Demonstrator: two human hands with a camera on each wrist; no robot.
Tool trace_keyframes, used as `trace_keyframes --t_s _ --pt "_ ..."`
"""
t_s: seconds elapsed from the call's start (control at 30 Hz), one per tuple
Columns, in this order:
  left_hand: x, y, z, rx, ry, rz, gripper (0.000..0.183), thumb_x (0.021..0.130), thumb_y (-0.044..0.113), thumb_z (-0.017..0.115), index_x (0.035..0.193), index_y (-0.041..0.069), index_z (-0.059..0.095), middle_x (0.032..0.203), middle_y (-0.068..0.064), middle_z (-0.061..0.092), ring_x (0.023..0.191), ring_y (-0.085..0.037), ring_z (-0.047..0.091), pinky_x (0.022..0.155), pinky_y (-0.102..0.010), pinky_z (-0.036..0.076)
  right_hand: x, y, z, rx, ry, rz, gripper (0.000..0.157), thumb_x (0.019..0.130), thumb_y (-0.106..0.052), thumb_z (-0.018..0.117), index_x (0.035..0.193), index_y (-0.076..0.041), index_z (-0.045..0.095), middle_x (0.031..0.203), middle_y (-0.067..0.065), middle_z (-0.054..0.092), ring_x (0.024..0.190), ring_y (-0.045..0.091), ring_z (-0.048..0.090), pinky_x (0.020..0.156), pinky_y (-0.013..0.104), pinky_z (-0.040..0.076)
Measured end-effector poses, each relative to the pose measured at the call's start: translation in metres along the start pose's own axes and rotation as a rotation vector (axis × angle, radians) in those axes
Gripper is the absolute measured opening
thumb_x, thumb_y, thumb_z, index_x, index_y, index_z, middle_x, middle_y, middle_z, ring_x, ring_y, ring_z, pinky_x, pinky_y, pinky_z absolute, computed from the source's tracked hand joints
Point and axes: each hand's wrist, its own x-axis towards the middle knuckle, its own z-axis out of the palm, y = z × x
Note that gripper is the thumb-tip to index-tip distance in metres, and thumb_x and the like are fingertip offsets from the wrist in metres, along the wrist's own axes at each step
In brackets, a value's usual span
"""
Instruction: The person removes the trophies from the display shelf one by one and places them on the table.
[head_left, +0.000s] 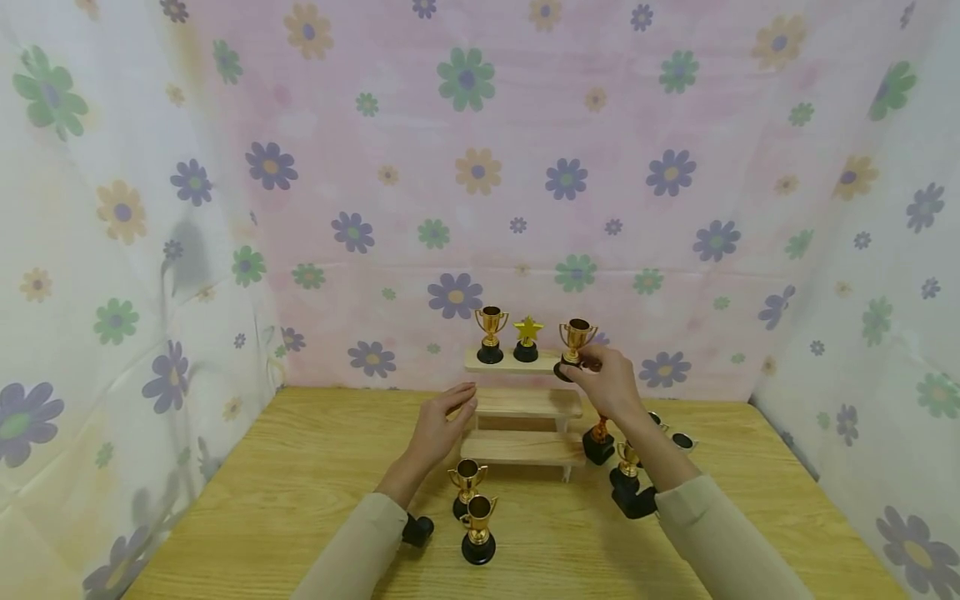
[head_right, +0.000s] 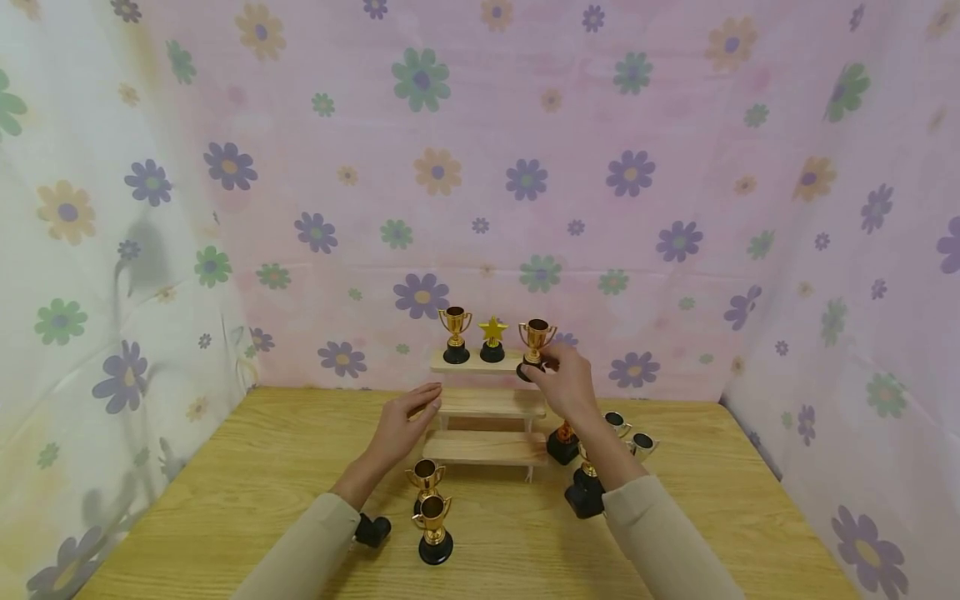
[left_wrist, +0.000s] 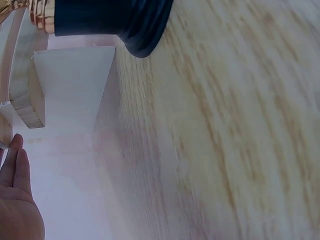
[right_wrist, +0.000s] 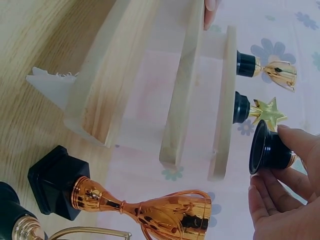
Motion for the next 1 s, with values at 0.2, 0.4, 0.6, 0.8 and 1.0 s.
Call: trace_keyframes --t_s 0.2,0.4,0.6,0.8,1.0 --pt "-0.001 -0.001 0.0 -0.006 0.002 0.019 0.037 0.105 0.019 0.061 0.133 -0.005 0.065 0.142 -0.02 0.06 0.134 -0.034 0.056 0.104 -0.048 0.051 -0.005 0.0 0.0 0.0 0.001 -0.021 0.042 0.096 -0.023 0.074 0.129 0.002 0.065 0.125 0.022 0.064 0.121 0.044 0.058 0.103 0.056 0.05" --pt "-0.001 -0.001 0.0 -0.017 -0.003 0.016 0.038 0.105 0.019 0.061 0.134 -0.005 0.064 0.143 -0.022 0.059 0.134 -0.035 0.056 0.104 -0.051 0.051 -0.011 0.0 0.0 0.0 0.001 -0.034 0.04 0.096 -0.021 0.075 0.128 0.001 0.066 0.124 0.022 0.065 0.119 0.043 0.059 0.102 0.056 0.05" --pt "-0.001 0.001 0.0 -0.035 -0.01 0.002 0.037 0.105 0.018 0.06 0.135 -0.005 0.064 0.143 -0.021 0.058 0.134 -0.036 0.055 0.105 -0.052 0.05 -0.017 0.0 -0.001 -0.001 -0.016 -0.039 0.045 0.096 -0.022 0.074 0.131 0.004 0.064 0.126 0.024 0.064 0.118 0.045 0.059 0.099 0.057 0.051" --pt "-0.001 0.001 0.0 -0.043 0.002 0.005 0.038 0.105 0.017 0.062 0.134 -0.007 0.064 0.143 -0.023 0.059 0.134 -0.036 0.055 0.105 -0.052 0.05 -0.024 0.002 -0.001 -0.021 -0.023 -0.061 0.043 0.097 -0.024 0.074 0.13 0.002 0.066 0.122 0.02 0.067 0.11 0.04 0.06 0.09 0.053 0.053" --pt "0.0 0.001 0.001 -0.047 0.002 0.002 0.038 0.105 0.017 0.061 0.134 -0.008 0.063 0.143 -0.023 0.058 0.134 -0.036 0.055 0.105 -0.053 0.05 -0.033 0.002 0.0 0.007 -0.042 -0.058 0.042 0.096 -0.026 0.075 0.128 0.0 0.068 0.122 0.018 0.068 0.111 0.039 0.062 0.093 0.054 0.054"
